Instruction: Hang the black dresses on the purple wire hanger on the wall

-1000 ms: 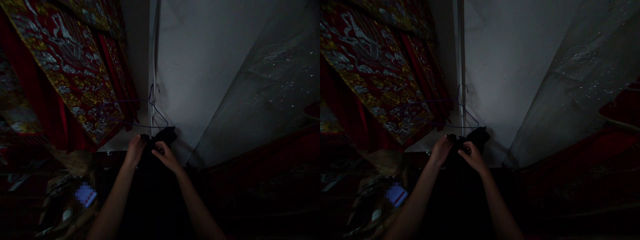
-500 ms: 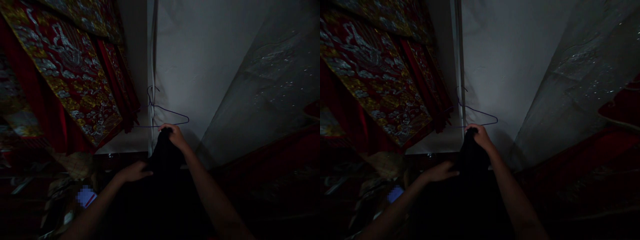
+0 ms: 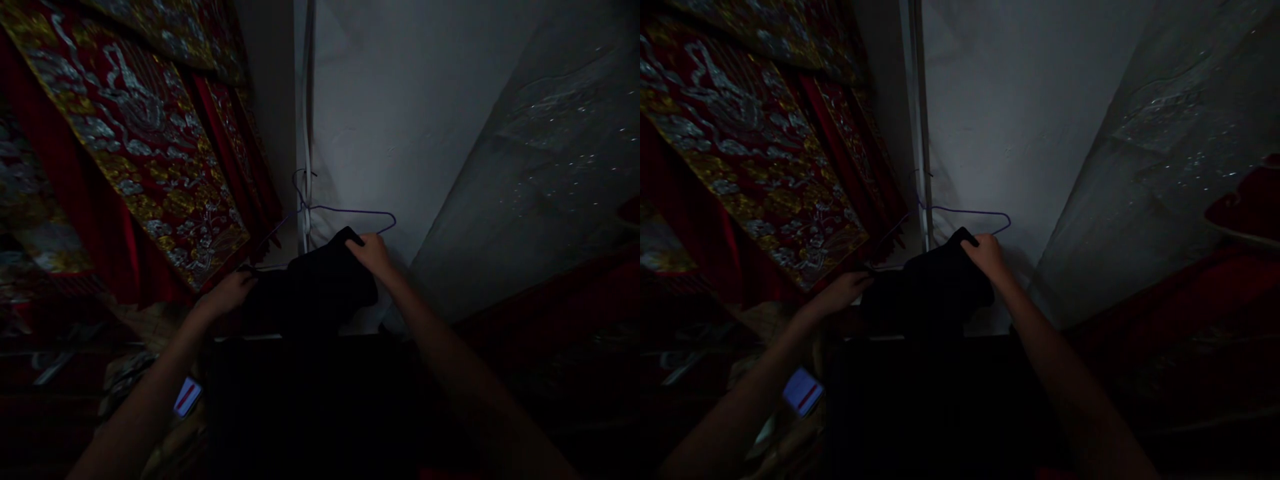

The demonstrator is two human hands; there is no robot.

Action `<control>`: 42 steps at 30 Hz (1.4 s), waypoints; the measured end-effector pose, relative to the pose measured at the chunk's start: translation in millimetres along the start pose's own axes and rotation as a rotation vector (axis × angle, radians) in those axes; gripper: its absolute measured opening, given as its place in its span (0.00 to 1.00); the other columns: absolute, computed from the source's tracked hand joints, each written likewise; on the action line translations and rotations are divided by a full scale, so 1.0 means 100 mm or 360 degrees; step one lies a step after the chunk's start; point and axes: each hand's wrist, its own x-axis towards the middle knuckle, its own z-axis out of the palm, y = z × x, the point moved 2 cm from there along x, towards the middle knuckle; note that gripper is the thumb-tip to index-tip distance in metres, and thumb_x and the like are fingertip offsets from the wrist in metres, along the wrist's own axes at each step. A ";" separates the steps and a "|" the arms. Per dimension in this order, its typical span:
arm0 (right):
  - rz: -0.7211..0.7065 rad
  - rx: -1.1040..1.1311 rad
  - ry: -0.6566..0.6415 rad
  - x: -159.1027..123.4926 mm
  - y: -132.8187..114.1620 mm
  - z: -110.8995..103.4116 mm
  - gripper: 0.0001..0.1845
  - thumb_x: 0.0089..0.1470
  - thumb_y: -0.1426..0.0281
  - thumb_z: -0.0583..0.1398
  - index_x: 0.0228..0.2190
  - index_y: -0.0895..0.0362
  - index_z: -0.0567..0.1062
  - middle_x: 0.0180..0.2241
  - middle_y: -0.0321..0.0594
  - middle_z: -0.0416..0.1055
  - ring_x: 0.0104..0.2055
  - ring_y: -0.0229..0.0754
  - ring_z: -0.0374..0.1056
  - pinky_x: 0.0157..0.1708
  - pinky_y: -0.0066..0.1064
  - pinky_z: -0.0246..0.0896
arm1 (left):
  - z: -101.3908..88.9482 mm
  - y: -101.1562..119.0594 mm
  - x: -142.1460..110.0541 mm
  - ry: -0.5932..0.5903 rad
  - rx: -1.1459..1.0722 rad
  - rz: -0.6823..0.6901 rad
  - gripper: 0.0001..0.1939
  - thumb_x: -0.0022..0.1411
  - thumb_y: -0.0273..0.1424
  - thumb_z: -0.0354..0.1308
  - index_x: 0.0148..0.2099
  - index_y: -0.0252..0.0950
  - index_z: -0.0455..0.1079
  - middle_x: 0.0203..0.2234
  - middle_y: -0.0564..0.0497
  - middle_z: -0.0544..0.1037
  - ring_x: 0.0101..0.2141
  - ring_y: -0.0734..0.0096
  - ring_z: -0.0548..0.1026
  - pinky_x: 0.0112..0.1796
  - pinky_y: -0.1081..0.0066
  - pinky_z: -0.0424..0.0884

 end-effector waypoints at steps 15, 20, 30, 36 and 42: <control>0.0097 -0.0110 -0.0048 -0.02 -0.07 -0.05 0.21 0.45 0.59 0.59 0.11 0.54 0.60 0.13 0.32 0.53 0.18 0.35 0.54 0.21 0.29 0.41 | -0.02 0.01 0.34 -0.0480 -0.0313 -0.0355 0.11 0.49 0.35 0.59 0.20 0.38 0.66 0.16 0.55 0.71 0.23 0.69 0.68 0.28 0.71 0.64; 0.0127 -0.0058 -0.0085 -0.03 -0.03 -0.02 0.20 0.45 0.58 0.59 0.11 0.54 0.60 0.13 0.32 0.52 0.18 0.35 0.55 0.21 0.29 0.41 | -0.20 0.25 0.43 0.0069 0.0228 0.0038 0.14 0.57 0.40 0.52 0.27 0.36 0.69 0.21 0.53 0.71 0.27 0.66 0.70 0.32 0.68 0.65; -0.0200 0.0360 0.0209 -0.13 0.15 -0.06 0.24 0.55 0.57 0.57 0.49 0.57 0.73 0.51 0.51 0.73 0.54 0.51 0.68 0.55 0.43 0.62 | -0.21 0.72 0.70 0.0224 0.0190 0.0685 0.19 0.64 0.28 0.47 0.53 0.33 0.71 0.39 0.45 0.79 0.40 0.63 0.77 0.47 0.63 0.71; 0.0157 0.0459 -0.0124 0.22 0.42 -0.49 0.22 0.47 0.52 0.63 0.32 0.59 0.78 0.32 0.45 0.78 0.37 0.50 0.74 0.39 0.40 0.69 | -0.39 0.60 0.81 0.0318 0.0382 0.0802 0.16 0.64 0.29 0.48 0.48 0.35 0.74 0.46 0.42 0.74 0.49 0.58 0.72 0.54 0.59 0.67; 0.0498 0.1027 -0.0791 0.11 0.04 -0.78 0.23 0.34 0.52 0.73 0.29 0.56 0.81 0.30 0.43 0.80 0.30 0.45 0.74 0.32 0.35 0.70 | -0.22 0.56 0.86 0.0111 0.0165 0.0568 0.12 0.66 0.36 0.48 0.42 0.37 0.70 0.34 0.50 0.74 0.38 0.64 0.72 0.43 0.66 0.69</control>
